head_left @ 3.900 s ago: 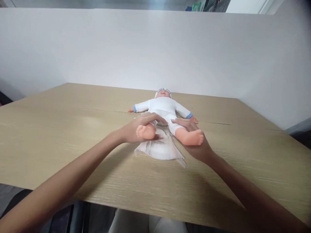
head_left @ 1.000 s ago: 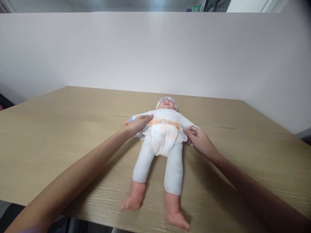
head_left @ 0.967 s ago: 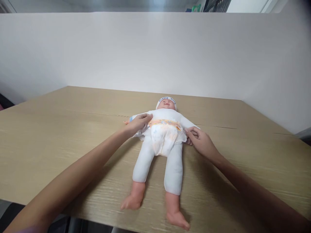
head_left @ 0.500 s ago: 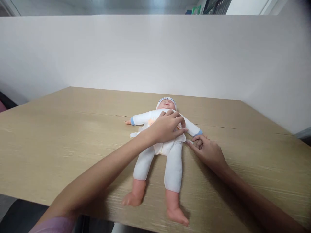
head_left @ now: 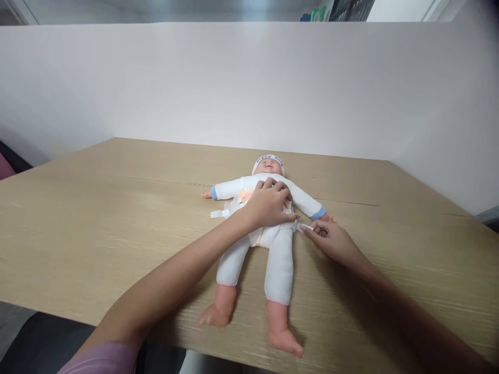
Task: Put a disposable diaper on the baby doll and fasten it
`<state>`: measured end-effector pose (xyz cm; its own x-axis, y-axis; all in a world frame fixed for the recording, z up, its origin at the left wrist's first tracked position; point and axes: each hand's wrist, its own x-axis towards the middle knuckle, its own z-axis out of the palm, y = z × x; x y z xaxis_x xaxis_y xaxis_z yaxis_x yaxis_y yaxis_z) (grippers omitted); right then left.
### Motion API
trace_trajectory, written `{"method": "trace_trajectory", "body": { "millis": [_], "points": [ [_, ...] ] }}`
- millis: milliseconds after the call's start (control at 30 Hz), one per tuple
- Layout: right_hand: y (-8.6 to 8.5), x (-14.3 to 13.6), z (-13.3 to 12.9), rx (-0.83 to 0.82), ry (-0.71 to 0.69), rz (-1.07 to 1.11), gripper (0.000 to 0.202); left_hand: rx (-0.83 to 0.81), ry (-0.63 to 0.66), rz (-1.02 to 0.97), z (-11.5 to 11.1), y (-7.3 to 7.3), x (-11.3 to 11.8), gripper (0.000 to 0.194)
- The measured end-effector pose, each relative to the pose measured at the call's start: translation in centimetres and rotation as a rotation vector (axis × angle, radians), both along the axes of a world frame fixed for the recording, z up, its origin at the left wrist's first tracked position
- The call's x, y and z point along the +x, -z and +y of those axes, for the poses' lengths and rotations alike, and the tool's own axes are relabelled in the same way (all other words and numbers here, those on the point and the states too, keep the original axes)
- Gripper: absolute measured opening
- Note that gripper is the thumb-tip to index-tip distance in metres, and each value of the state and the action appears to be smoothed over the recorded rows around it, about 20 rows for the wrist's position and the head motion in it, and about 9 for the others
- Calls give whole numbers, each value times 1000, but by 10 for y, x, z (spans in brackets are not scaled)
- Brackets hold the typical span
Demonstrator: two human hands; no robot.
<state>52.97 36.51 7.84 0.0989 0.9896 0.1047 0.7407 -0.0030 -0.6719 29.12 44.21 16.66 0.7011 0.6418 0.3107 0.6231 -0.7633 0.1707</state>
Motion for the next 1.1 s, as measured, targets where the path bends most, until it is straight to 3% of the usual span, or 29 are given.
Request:
{"method": "trace_trajectory", "body": {
  "millis": [133, 333, 633, 867, 1100],
  "points": [
    [-12, 9, -1, 2, -75, 225, 54, -10, -3, -28, 0, 3, -1, 45],
    [-13, 11, 10, -34, -92, 442, 52, -28, -7, -41, -1, 4, -2, 46],
    [-47, -24, 30, -17, -141, 452, 59, -47, -21, -43, -1, 2, -2, 55],
    [-48, -43, 52, -36, -195, 427, 57, -43, -27, -45, -3, 1, -1, 47],
    [-48, -53, 57, -105, -172, 479, 47, -24, -41, -32, -5, 0, -1, 47]
  ]
}}
